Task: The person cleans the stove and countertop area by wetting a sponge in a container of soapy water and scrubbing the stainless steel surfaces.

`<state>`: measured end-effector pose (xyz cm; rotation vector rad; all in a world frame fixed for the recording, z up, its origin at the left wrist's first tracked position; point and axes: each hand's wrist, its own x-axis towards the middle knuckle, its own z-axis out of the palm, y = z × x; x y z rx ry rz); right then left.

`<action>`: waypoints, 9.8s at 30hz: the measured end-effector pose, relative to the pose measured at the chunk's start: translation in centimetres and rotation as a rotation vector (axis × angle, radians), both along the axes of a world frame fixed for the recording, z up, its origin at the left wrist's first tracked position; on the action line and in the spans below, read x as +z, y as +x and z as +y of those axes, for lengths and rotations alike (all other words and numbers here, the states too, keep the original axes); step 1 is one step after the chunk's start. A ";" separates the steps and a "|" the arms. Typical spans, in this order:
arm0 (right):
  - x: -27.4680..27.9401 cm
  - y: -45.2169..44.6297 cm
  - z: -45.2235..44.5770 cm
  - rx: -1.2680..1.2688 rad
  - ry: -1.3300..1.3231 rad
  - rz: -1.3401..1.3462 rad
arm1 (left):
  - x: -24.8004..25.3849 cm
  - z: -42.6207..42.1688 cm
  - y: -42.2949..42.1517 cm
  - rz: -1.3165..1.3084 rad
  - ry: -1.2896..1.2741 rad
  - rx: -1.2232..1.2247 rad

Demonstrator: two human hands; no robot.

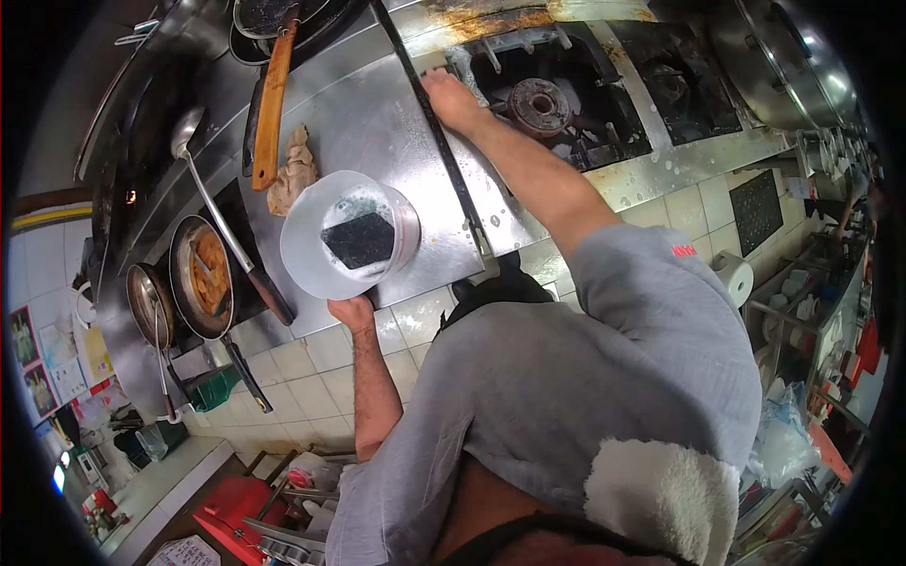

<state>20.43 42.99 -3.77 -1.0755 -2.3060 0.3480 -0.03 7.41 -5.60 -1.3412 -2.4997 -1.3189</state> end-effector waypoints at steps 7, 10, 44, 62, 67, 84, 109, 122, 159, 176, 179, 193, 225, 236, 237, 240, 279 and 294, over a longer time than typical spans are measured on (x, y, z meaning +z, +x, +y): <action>0.8 3.0 -6.2 0.085 0.210 0.036 | 2.1 0.9 1.4 0.026 -0.005 0.002; 1.4 -0.3 1.7 0.035 -0.001 -0.030 | 1.7 0.8 1.3 0.050 -0.008 -0.014; -0.7 5.0 -7.6 0.166 0.029 0.033 | 1.1 1.1 0.5 -0.010 -0.065 -0.028; -0.4 7.7 -14.6 0.132 0.057 -0.044 | 0.8 0.6 0.7 0.071 -0.044 0.010; 0.8 -0.2 0.8 0.040 0.036 0.130 | 1.1 0.7 0.7 0.072 -0.074 -0.029; 1.0 2.5 -2.9 0.066 0.038 0.037 | 1.6 0.7 0.9 0.218 -0.058 -0.037; -1.3 5.4 -10.8 0.035 0.141 -0.035 | 1.2 0.7 0.7 0.069 -0.038 0.000; -0.3 6.8 -12.2 0.143 0.023 -0.030 | 1.6 1.2 1.3 0.074 0.005 -0.032; -0.9 5.3 -9.9 0.094 0.077 -0.106 | 0.8 0.7 0.8 0.225 -0.054 -0.022; -0.2 1.5 -1.6 0.089 0.193 0.106 | -1.0 -0.6 -0.6 0.214 -0.164 -0.059; 1.4 -0.7 1.3 0.015 0.066 0.067 | -1.2 -0.8 -0.9 0.363 -0.235 -0.059; -0.1 -1.1 2.3 0.017 0.056 -0.003 | 1.1 0.0 0.7 0.175 -0.128 -0.043; 0.0 8.6 -11.9 0.157 -0.050 -0.077 | 1.0 0.8 0.7 0.233 -0.049 -0.032; -0.1 8.9 -15.4 0.141 -0.051 -0.119 | 2.3 1.2 1.5 0.072 -0.087 -0.014; 0.1 9.2 -16.5 0.135 -0.085 -0.128 | 2.5 1.3 1.7 0.072 -0.089 -0.003; -1.4 5.7 -8.7 0.168 0.071 -0.029 | 3.3 0.9 1.9 0.152 -0.198 -0.022; -3.7 24.7 -20.0 -0.313 0.092 -0.110 | 3.4 0.2 5.7 -0.202 0.037 -0.015; -0.9 20.0 -21.1 -0.286 0.201 0.029 | 3.2 3.3 14.0 -0.287 0.028 -0.384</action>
